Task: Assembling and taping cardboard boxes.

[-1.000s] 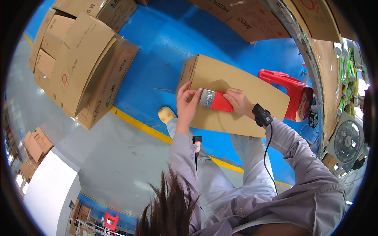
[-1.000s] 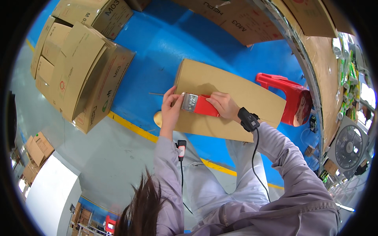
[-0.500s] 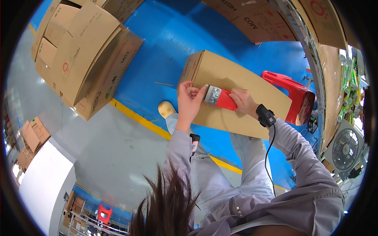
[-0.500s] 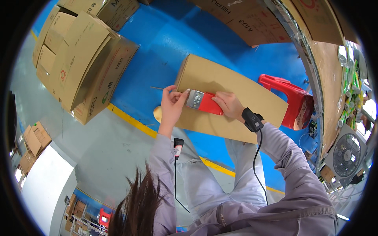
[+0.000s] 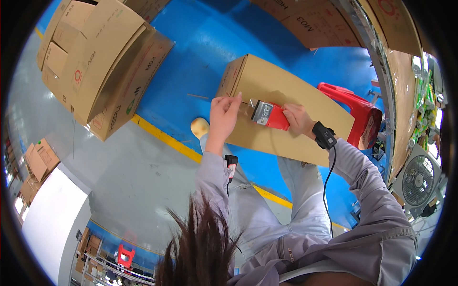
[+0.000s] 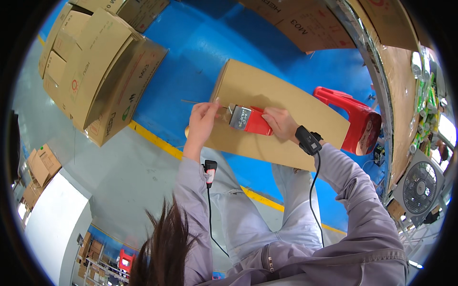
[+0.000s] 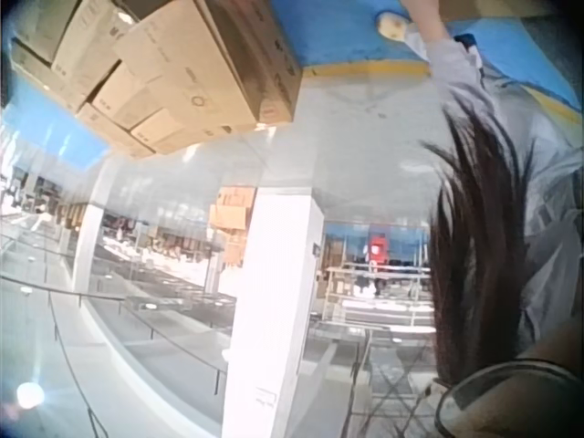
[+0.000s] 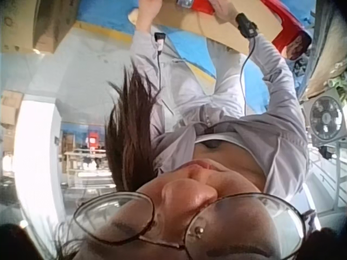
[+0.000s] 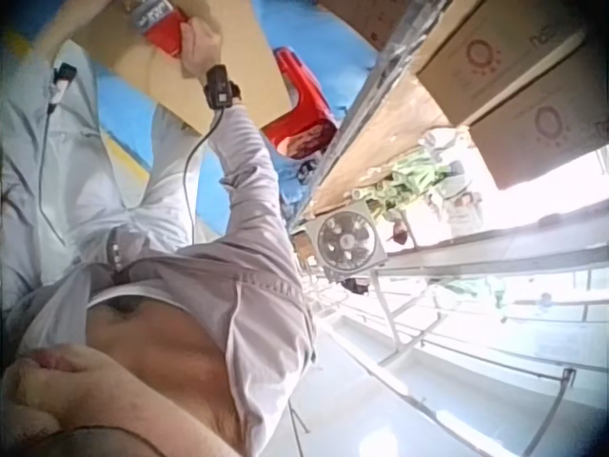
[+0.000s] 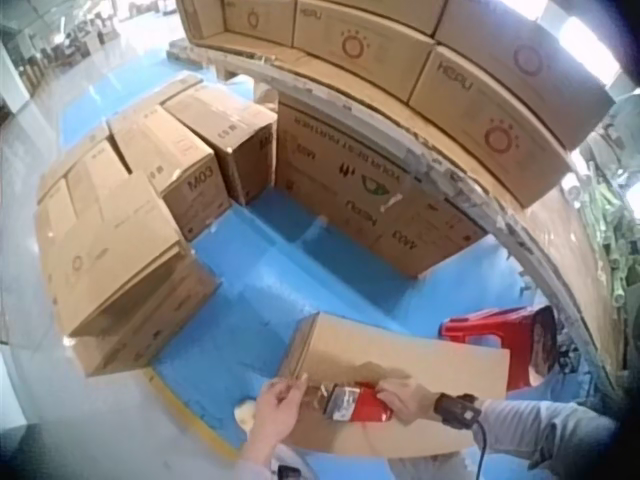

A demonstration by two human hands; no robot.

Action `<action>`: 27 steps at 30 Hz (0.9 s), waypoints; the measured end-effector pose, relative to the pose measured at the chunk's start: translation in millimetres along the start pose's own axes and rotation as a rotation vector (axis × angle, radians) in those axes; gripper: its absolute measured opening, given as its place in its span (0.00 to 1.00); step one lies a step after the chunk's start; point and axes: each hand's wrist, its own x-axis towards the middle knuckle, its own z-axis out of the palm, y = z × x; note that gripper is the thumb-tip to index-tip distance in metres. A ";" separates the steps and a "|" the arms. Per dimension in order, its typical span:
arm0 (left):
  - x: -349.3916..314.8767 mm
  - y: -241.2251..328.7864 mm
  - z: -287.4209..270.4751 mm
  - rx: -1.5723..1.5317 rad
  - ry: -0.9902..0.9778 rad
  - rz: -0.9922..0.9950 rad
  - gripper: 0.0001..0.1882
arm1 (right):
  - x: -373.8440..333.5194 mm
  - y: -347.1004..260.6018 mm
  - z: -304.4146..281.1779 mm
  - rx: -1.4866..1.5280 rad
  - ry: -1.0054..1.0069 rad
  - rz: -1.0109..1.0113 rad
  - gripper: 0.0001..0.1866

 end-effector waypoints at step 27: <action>13.5 0.7 -13.3 0.195 -0.098 0.482 0.06 | 17.0 -24.1 14.1 0.056 0.015 0.021 0.14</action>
